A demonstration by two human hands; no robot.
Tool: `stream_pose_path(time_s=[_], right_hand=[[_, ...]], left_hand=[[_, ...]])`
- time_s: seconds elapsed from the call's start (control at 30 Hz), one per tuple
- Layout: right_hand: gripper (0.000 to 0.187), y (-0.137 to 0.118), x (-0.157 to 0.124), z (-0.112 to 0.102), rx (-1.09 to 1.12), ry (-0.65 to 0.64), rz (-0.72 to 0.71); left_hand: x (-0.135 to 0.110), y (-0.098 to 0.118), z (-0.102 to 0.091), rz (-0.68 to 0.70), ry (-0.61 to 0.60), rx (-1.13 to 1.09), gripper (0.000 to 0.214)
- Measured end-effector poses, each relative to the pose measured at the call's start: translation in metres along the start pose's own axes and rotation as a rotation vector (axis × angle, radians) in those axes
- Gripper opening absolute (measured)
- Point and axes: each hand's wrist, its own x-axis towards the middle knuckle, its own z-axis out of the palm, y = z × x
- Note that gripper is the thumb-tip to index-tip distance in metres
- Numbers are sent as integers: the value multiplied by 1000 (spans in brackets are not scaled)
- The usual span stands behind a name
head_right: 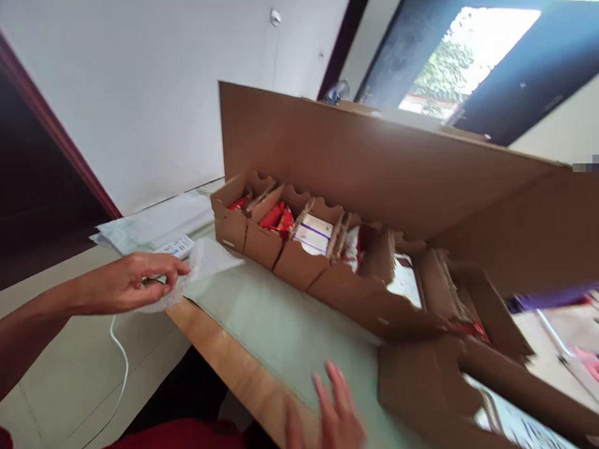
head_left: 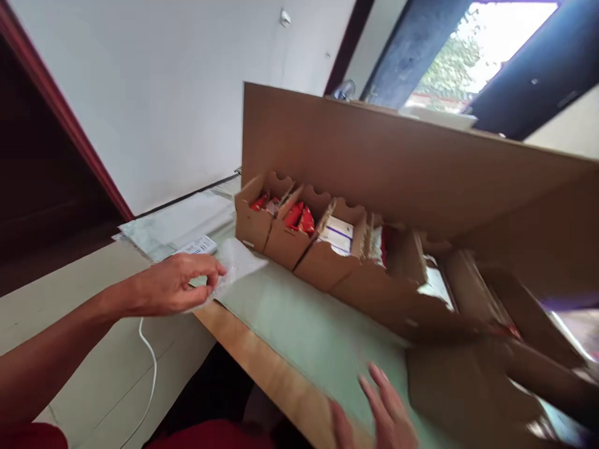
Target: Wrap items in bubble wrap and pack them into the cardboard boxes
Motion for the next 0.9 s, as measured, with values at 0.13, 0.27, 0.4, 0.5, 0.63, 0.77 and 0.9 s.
stream_pose_path(time_s=[0.13,0.27,0.4,0.5,0.63,0.77,0.9], right_hand=[[69,-38,4,45,-396,-131,-482],[33,-16,19,43,-489,-207,-332],[17,8,11,-5,-547,6,-189],[19,3,11,-38,-646,165,-233],[32,15,-1,-53,-772,238,-150],[32,60,-41,-50,-767,17,-52],[29,82,-67,-61,-725,74,27]], left_hand=[[-3,46,31,301,-313,28,22],[8,40,58,411,-297,109,26],[38,35,71,517,-125,269,34],[60,57,76,647,41,346,32],[65,64,104,747,118,419,34],[51,17,158,657,-141,456,44],[44,-15,178,574,-165,403,44]])
